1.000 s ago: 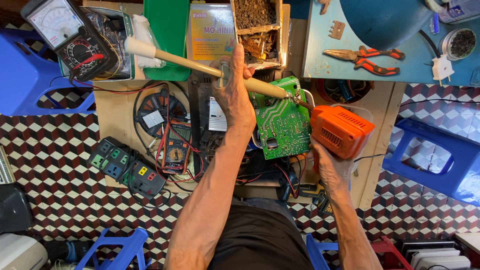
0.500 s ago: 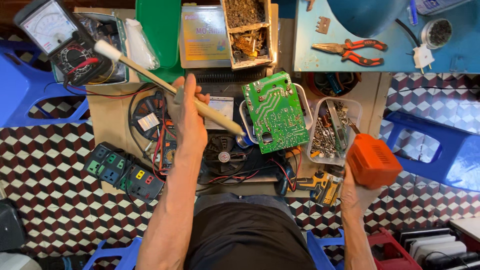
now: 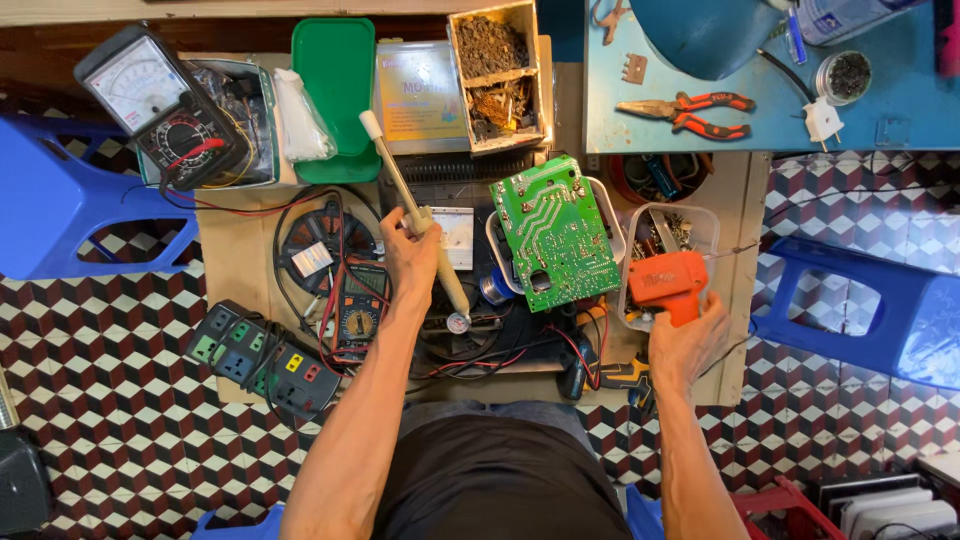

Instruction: The person uses a hot air rework station to heat and reflow solder joints on a green printed circuit board. They hold the board with one hand and direct hot air with the other, occasionally rotating the board to access different areas.

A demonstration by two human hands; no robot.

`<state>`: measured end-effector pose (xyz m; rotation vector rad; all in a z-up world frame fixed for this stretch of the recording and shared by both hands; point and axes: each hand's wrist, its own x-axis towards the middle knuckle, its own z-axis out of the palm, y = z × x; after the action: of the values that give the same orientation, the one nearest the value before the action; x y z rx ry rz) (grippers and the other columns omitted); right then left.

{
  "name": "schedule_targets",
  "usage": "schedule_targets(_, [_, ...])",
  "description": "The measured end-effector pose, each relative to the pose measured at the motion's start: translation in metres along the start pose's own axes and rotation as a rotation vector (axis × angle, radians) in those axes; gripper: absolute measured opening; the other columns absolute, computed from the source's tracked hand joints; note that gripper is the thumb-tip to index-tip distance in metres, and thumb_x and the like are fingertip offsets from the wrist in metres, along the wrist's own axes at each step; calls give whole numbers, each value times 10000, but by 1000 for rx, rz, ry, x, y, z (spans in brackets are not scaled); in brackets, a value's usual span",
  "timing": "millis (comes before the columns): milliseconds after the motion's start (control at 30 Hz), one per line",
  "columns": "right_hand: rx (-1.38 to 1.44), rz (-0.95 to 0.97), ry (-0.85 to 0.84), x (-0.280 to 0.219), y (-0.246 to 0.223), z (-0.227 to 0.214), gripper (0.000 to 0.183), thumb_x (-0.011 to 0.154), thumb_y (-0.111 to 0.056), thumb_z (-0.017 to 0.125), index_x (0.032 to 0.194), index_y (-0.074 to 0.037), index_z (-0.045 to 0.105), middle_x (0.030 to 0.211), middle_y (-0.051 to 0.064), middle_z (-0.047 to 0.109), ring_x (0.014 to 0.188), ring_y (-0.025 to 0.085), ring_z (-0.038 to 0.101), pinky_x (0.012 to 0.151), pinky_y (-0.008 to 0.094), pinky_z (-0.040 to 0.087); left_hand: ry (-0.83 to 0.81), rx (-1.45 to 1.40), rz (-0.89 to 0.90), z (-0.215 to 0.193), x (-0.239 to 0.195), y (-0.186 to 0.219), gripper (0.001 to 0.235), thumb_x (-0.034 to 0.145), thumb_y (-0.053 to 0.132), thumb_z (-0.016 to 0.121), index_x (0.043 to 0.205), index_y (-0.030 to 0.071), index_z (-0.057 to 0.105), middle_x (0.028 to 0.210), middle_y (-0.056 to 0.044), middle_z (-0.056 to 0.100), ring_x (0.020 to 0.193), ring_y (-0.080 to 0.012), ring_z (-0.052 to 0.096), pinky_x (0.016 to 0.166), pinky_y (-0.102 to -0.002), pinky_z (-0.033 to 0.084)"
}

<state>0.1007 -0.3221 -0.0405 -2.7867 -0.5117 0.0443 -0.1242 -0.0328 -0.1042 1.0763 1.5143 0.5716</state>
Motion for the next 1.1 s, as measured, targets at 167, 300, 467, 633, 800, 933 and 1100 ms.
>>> schedule_targets(167, [281, -293, -74, -6, -77, -37, 728, 890, -258, 760, 1478, 16, 429, 1456, 243, 476, 1387, 399, 458, 1172, 519, 368, 89, 154, 239, -5, -5, 2, 620, 899, 151, 756, 1396, -11, 423, 1232, -203, 609, 1090, -271, 647, 895, -376, 552])
schedule_targets(300, [115, -569, -152, -7, -153, -8, 984, 762, -447, 864, 1471, 51, 396, 1521, 309, 392, 1423, 460, 364, 1168, 556, 303, 116, 231, 312, 3, -30, 16, 479, 980, 171, 693, 1397, 27, 507, 1192, -191, 640, 1083, -264, 627, 925, -387, 530])
schedule_targets(467, [-46, -561, -149, -4, -183, 21, 1158, 654, -535, 892, 1498, 50, 357, 1565, 337, 302, 1441, 525, 294, 1160, 598, 247, -84, 185, 341, 29, -48, 37, 385, 933, 206, 726, 1262, 37, 620, 1146, -126, 687, 1031, -231, 669, 878, -370, 560])
schedule_targets(633, [-63, -555, -130, -6, -182, 31, 1135, 636, -490, 884, 1490, 42, 360, 1559, 340, 313, 1430, 513, 305, 1138, 608, 252, -224, 16, 129, 35, -53, 47, 424, 937, 266, 683, 1285, 42, 591, 1060, -114, 693, 959, -217, 668, 798, -363, 578])
schedule_targets(800, [-21, -600, -126, -2, -178, 26, 1076, 675, -439, 871, 1486, 58, 369, 1566, 316, 335, 1416, 496, 337, 1131, 610, 284, -264, -32, 60, 34, -43, 36, 443, 969, 343, 633, 1295, 44, 612, 1091, -92, 694, 998, -169, 670, 838, -306, 558])
schedule_targets(933, [79, -638, -110, -5, -174, 3, 1052, 696, -410, 878, 1489, 56, 366, 1565, 280, 351, 1433, 472, 353, 1155, 600, 298, -302, -370, -85, 31, -37, 29, 445, 1014, 352, 587, 1317, 30, 624, 1123, -115, 672, 972, -181, 662, 877, -296, 562])
schedule_targets(1100, [347, -539, -246, -7, -166, -39, 1032, 738, -386, 862, 1517, 33, 330, 1592, 269, 332, 1483, 430, 342, 1205, 542, 301, -497, -580, -143, 38, -49, 54, 454, 1012, 311, 633, 1374, 39, 593, 1221, -111, 663, 1076, -169, 641, 984, -289, 533])
